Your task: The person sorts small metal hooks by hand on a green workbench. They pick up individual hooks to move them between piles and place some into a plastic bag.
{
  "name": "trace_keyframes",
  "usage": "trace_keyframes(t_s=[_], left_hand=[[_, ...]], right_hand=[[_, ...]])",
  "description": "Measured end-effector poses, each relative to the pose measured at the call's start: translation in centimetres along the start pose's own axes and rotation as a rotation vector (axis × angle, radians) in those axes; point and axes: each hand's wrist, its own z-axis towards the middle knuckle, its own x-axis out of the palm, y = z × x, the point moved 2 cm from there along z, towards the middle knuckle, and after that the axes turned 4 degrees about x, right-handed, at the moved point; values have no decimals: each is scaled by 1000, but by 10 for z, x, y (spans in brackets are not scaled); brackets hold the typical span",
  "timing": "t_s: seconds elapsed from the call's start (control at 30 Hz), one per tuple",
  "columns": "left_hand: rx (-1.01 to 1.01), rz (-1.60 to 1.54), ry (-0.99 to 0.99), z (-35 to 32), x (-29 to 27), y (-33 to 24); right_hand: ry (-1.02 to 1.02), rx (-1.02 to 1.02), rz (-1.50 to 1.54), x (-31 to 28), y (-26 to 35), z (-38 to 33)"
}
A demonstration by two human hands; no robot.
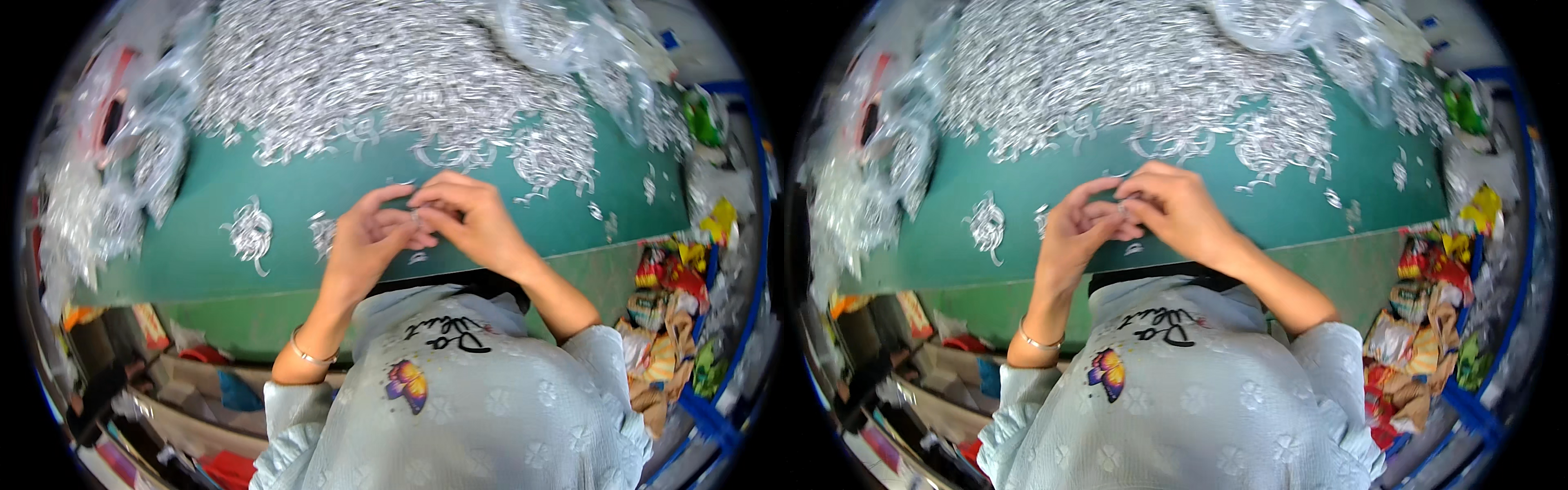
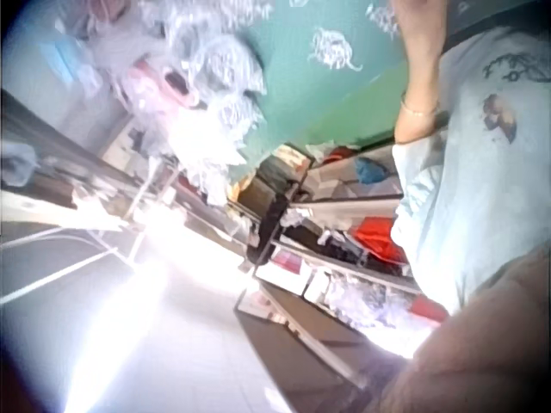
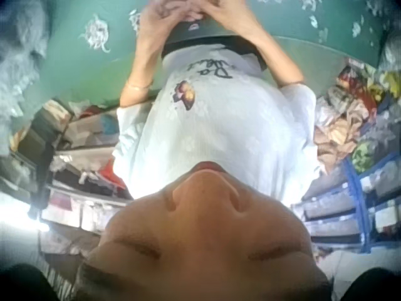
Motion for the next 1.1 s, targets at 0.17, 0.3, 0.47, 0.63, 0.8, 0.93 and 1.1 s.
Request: trace_keyframes(t_s=[0.17, 0.3, 0.47, 0.63, 0.8, 0.93, 1.1], left_hand=[[82, 62, 58, 3, 6, 1], [129, 151, 32, 4, 12, -7], [277, 511, -140, -16, -3, -9], [412, 797, -313, -39, -7, -13], [419, 962, -571, -58, -29, -15], [586, 1063, -619, -59, -33, -7], [622, 1245, -456, -54, -18, 1]], right_hand=[[45, 10, -92, -8, 10, -4], [-56, -45, -229, -26, 8, -10], [-185, 84, -295, -52, -2, -32], [-59, 37, -307, -22, 12, -21], [63, -256, -416, 38, 6, 10], [152, -341, -591, 67, -6, 27], [35, -270, -467, 35, 7, 22]])
